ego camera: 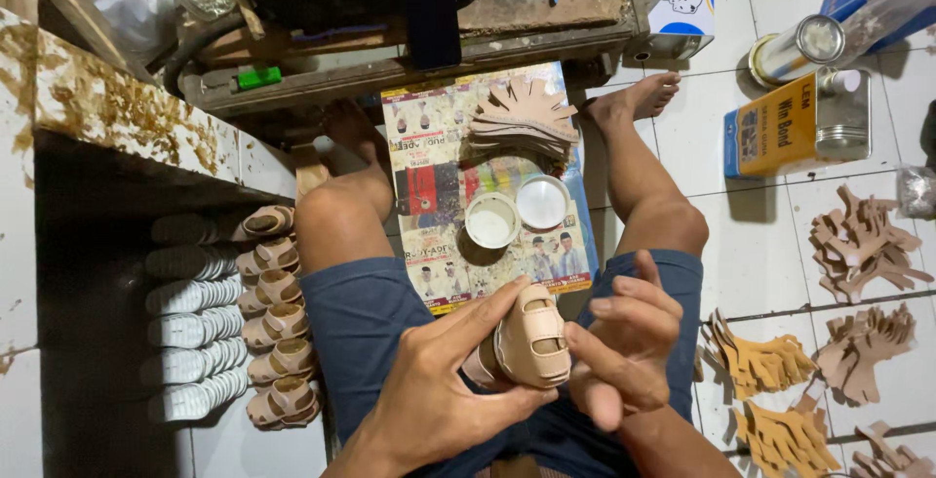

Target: The person assembles sandals by hand, pressing straps onto the sole and smoothing the edges. They repeatedly pick up a sandal, apply pressure to the straps, and place it on a nearby shelf.

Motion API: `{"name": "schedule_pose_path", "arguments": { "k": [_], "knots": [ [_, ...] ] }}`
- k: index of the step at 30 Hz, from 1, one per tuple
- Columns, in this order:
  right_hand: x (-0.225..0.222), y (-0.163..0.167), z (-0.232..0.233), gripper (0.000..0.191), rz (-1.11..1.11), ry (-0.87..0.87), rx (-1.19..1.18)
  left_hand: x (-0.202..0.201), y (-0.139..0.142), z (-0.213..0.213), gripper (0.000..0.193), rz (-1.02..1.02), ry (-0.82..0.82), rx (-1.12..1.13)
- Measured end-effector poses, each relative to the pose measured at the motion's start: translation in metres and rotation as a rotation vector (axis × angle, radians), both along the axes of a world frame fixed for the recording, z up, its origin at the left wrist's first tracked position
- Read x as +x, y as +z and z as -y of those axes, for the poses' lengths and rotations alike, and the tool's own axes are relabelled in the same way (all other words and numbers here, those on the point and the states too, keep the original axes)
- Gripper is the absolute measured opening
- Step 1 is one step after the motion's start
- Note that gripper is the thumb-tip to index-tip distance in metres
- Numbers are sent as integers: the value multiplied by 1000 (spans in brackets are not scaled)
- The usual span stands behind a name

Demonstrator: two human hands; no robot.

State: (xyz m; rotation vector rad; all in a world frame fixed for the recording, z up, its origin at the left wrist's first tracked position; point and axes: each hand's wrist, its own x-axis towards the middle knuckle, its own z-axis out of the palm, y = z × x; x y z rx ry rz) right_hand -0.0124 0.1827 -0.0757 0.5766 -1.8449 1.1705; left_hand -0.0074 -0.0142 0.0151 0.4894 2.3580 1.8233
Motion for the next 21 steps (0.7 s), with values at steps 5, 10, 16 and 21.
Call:
{"name": "schedule_pose_path", "arguments": {
  "k": [5,10,16,21],
  "knots": [
    [8,0,6,63,254,417,-288,-1,4,-1,85,152,-29,68],
    [10,-5,5,52,248,321,-261,-4,14,-5,83,456,-90,229],
    [5,-11,0,60,165,291,-210,-5,15,-6,83,708,-129,412],
    [5,-5,-1,58,128,126,-70,-3,9,-6,75,753,-145,398]
  ]
}}
